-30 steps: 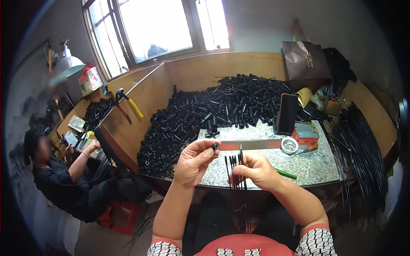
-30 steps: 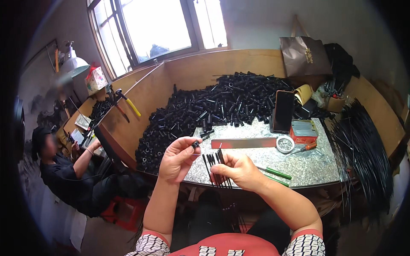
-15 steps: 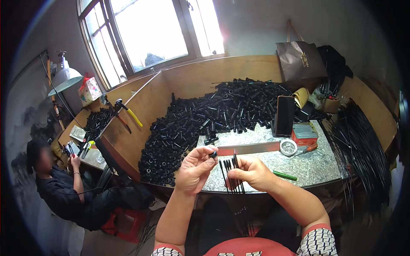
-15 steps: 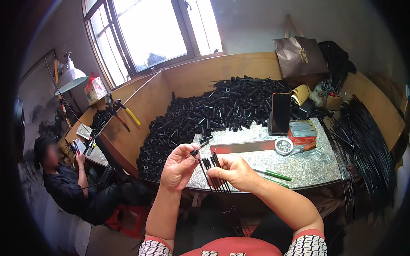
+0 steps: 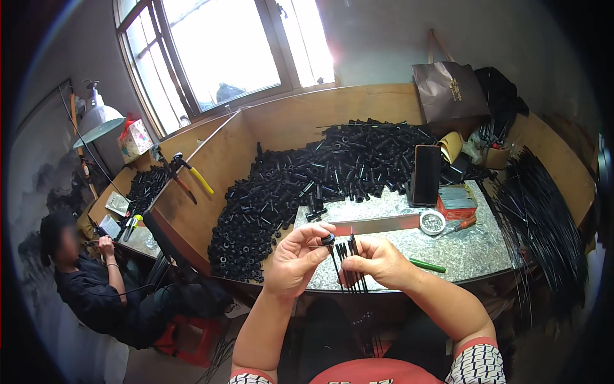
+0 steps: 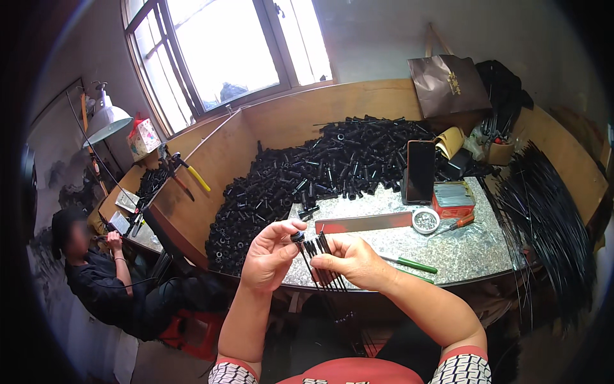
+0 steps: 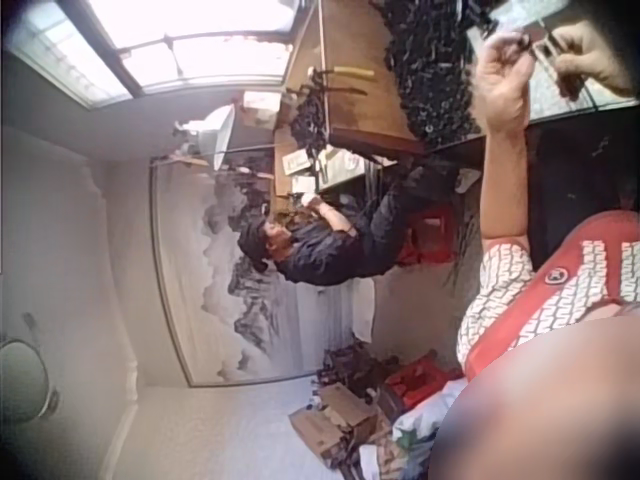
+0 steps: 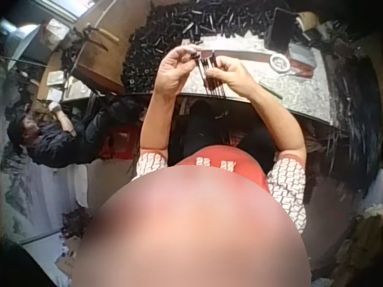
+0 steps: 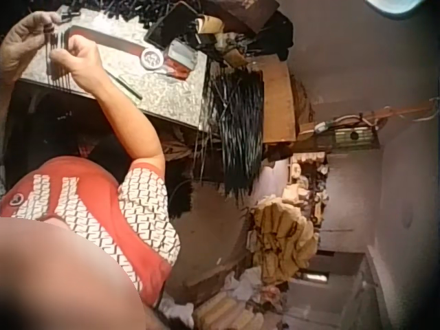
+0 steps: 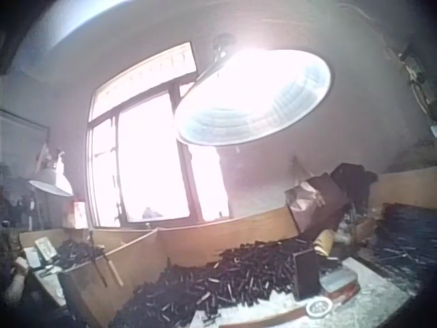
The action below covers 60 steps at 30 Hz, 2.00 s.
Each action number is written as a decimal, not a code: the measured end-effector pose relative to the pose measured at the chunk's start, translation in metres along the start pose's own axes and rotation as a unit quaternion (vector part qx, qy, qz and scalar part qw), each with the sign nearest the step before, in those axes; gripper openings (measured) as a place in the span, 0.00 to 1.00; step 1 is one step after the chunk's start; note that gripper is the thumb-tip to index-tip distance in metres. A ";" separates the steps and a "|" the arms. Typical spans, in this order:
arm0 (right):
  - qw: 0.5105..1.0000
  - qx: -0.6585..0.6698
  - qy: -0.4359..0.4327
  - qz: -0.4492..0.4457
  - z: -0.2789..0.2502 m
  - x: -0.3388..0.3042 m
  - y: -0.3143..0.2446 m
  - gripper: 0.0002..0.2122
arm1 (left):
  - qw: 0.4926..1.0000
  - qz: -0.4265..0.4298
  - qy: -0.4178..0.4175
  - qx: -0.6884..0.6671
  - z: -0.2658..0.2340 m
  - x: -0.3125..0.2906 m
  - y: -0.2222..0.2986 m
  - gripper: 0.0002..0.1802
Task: Assembling bundles of black rods into plastic hubs to create fan-like structures.
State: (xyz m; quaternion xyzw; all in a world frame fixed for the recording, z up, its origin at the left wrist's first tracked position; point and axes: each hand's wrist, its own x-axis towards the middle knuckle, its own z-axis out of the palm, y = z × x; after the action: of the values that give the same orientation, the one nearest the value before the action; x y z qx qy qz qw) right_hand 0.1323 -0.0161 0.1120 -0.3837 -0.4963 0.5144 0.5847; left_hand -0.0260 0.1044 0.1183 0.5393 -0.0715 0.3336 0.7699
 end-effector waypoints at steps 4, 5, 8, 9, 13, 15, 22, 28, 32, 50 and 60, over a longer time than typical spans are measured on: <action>1.000 0.008 -0.003 0.008 0.000 0.000 -0.001 0.05 | 1.000 0.006 -0.006 0.017 0.006 0.000 0.000 0.14; 1.000 0.009 -0.004 0.007 0.000 0.000 0.000 0.05 | 0.999 0.012 0.004 0.037 0.007 0.000 0.000 0.13; 1.000 0.009 -0.008 0.009 0.002 0.001 0.000 0.05 | 0.998 0.018 0.019 0.064 0.009 -0.001 0.001 0.12; 1.000 0.010 0.002 0.002 0.005 0.000 -0.002 0.05 | 0.997 0.018 0.023 0.070 0.010 -0.001 0.001 0.12; 1.000 -0.002 0.018 0.005 0.008 0.000 -0.007 0.06 | 0.995 0.032 0.039 0.091 0.012 -0.001 0.000 0.12; 1.000 -0.002 0.015 0.003 0.007 0.001 -0.005 0.06 | 0.992 0.033 0.055 0.111 0.014 -0.001 0.001 0.11; 1.000 -0.007 -0.024 -0.014 0.010 0.000 -0.007 0.08 | 0.997 0.017 0.046 0.065 0.012 0.000 0.001 0.10; 0.997 -0.031 -0.056 -0.031 0.007 0.000 -0.005 0.09 | 0.999 0.015 -0.005 0.028 0.008 0.002 0.001 0.11; 0.996 -0.028 -0.079 -0.010 0.003 0.001 -0.004 0.09 | 0.999 0.021 -0.046 0.010 0.004 0.000 0.002 0.10; 0.981 0.016 -0.187 0.040 -0.006 -0.012 -0.013 0.07 | 0.980 -0.072 -0.174 -0.061 0.017 0.022 0.001 0.12; 0.997 -0.014 -0.074 -0.017 0.017 -0.050 -0.042 0.05 | 0.934 -0.041 -0.350 -0.053 0.045 0.054 0.008 0.13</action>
State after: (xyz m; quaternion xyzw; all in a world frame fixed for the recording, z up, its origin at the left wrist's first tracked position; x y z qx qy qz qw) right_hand 0.1263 -0.0733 0.1464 -0.3439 -0.5523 0.5241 0.5496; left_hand 0.0218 0.0897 0.1688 0.5828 -0.3322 0.0879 0.7364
